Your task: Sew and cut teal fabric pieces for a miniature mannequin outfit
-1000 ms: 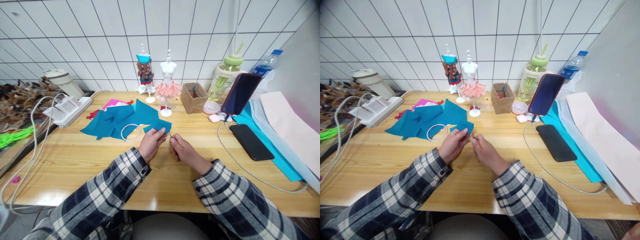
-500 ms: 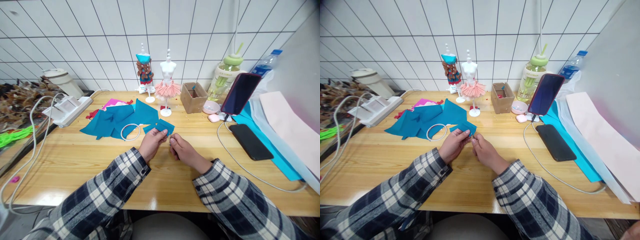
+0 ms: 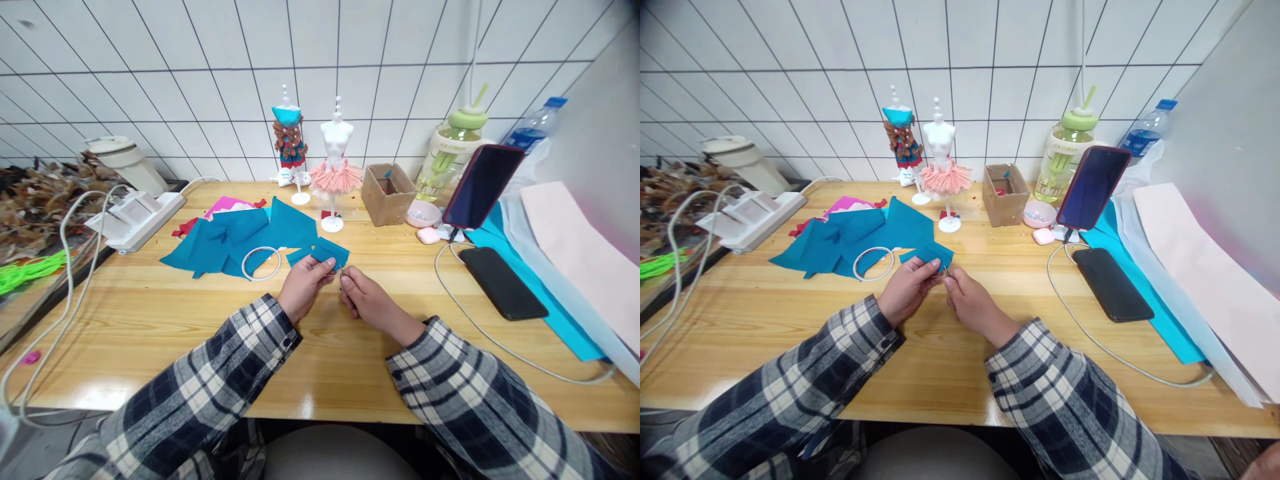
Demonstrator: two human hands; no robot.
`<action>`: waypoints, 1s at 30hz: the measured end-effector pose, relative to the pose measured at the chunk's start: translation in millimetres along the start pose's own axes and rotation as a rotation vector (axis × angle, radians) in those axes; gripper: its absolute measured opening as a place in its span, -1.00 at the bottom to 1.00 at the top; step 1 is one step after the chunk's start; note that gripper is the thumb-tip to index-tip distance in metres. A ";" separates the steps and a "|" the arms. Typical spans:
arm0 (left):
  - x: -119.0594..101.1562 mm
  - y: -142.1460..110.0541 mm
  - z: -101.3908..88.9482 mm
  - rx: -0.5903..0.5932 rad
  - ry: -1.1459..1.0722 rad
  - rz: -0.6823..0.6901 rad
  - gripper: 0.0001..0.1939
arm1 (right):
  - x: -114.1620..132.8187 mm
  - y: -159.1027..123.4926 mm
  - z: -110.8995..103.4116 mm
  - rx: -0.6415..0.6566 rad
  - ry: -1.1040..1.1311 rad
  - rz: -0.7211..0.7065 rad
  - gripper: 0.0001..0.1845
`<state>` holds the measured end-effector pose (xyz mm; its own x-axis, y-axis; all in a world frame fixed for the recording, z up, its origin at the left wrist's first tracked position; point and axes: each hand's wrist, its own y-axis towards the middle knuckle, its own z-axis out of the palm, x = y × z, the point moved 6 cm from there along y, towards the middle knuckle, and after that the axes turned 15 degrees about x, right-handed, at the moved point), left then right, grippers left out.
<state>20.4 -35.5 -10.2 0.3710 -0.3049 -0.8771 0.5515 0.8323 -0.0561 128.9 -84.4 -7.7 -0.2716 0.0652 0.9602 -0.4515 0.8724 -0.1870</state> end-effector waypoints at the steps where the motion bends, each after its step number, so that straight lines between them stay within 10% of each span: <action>1: 0.0 0.1 -0.5 -0.003 0.004 -0.002 -0.79 | -0.3 -0.2 0.4 0.011 0.002 0.005 -0.78; 12: -6.5 2.4 -14.5 -0.078 0.203 0.044 -0.75 | -5.8 -3.5 -19.7 -0.172 -0.227 0.038 -0.59; 30: -7.0 2.0 -3.3 0.053 0.288 -0.033 -0.75 | -2.7 -2.5 -19.6 -0.079 -0.128 0.020 -0.62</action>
<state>16.4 -30.1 -5.7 0.1293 -0.1815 -0.9749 0.6012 0.7962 -0.0685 147.4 -77.3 -5.8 -0.3882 0.0251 0.9212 -0.3779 0.9074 -0.1840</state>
